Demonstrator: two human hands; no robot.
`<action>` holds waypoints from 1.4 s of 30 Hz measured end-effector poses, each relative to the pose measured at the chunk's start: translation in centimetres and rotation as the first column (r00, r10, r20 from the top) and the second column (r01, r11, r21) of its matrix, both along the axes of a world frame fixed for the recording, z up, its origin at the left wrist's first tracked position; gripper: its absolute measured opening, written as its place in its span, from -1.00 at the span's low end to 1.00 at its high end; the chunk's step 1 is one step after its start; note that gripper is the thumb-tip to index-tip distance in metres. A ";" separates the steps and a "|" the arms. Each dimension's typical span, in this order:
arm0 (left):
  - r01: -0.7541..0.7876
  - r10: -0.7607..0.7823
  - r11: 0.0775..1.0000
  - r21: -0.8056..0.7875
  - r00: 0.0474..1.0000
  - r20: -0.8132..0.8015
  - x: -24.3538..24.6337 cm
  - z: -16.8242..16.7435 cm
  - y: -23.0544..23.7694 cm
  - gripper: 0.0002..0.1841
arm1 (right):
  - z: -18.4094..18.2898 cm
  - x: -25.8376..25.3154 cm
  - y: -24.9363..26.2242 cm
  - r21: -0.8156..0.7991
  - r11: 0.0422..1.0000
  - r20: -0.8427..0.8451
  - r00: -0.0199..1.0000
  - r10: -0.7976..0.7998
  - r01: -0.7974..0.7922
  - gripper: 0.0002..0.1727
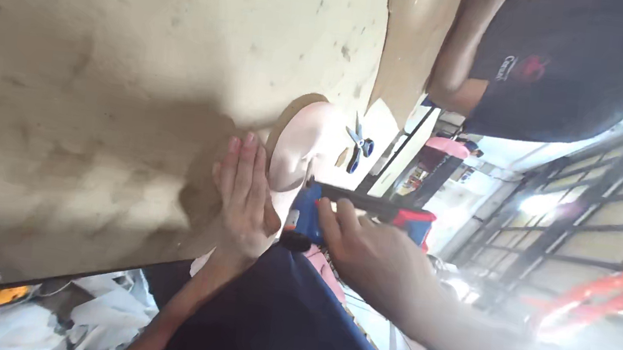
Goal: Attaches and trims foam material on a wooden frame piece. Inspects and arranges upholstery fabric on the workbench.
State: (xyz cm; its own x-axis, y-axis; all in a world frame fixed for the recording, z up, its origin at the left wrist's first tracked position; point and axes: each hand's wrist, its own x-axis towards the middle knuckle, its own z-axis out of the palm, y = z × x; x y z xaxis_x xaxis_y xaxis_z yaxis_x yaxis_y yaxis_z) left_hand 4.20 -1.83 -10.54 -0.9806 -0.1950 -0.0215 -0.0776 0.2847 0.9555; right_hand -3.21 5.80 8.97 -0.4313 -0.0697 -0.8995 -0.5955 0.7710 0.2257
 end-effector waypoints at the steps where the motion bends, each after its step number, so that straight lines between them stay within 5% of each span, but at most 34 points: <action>1: -0.004 0.005 0.999 -0.051 1.000 0.009 -0.2 0.0 0.3 -0.52 | 0.8 1.6 1.1 -0.024 0.999 -0.020 0.999 -0.043 0.042 -0.57; 4: 0.090 -0.080 0.984 -0.155 0.994 0.073 -0.5 0.4 0.5 -0.46 | 2.1 7.8 6.0 -0.081 0.961 -0.115 0.956 -0.271 0.263 -0.40; 7: 0.248 -0.196 0.919 -0.307 0.962 0.189 -1.0 1.1 0.7 -0.26 | 0.4 14.9 12.8 -0.257 0.861 -0.313 0.806 -0.503 0.438 -0.26; 11: 0.307 -0.215 0.857 -0.414 0.943 0.255 -2.1 2.0 1.2 -0.14 | -5.1 21.4 20.9 -0.565 0.795 -0.478 0.698 -0.533 0.220 -0.28; 15: 0.449 -0.336 0.769 -0.455 0.889 0.310 -6.3 4.2 1.2 -0.04 | -9.5 24.3 25.2 -0.722 0.691 -0.447 0.745 -0.495 0.025 -0.40; 18: 0.507 -0.356 0.731 -0.457 0.855 0.378 -9.2 4.1 2.2 0.08 | -9.5 23.0 25.7 -0.826 0.563 -0.401 0.715 -0.573 -0.011 -0.57; 22: 0.484 -0.290 0.759 -0.435 0.850 0.439 -10.0 3.9 3.1 0.16 | -8.5 17.0 25.6 -0.865 0.500 -0.407 0.525 -0.747 0.040 -0.72; 28: 0.469 -0.277 0.782 -0.410 0.852 0.445 -10.2 3.8 3.4 0.27 | -9.1 8.6 29.2 -0.761 0.469 -0.349 0.326 -0.879 0.448 -0.41; 30: 0.448 -0.246 0.793 -0.413 0.855 0.456 -10.3 3.9 3.7 0.28 | -10.1 7.7 30.8 -0.730 0.455 -0.314 0.341 -0.886 0.510 -0.30; 35: 0.415 -0.213 0.821 -0.392 0.860 0.464 -10.6 4.0 4.1 0.31 | -11.1 7.8 32.4 -0.786 0.441 -0.250 0.429 -0.868 0.434 -0.39; 40: 0.528 -0.376 0.794 -0.301 0.816 0.438 -10.6 4.1 2.7 0.21 | -10.0 7.7 33.5 -0.735 0.498 -0.224 0.528 -0.819 0.461 -0.56; 42: 0.567 -0.420 0.770 -0.293 0.796 0.437 -10.2 4.2 2.0 0.11 | -8.6 7.5 34.2 -0.733 0.409 -0.075 0.533 -0.843 0.544 -0.62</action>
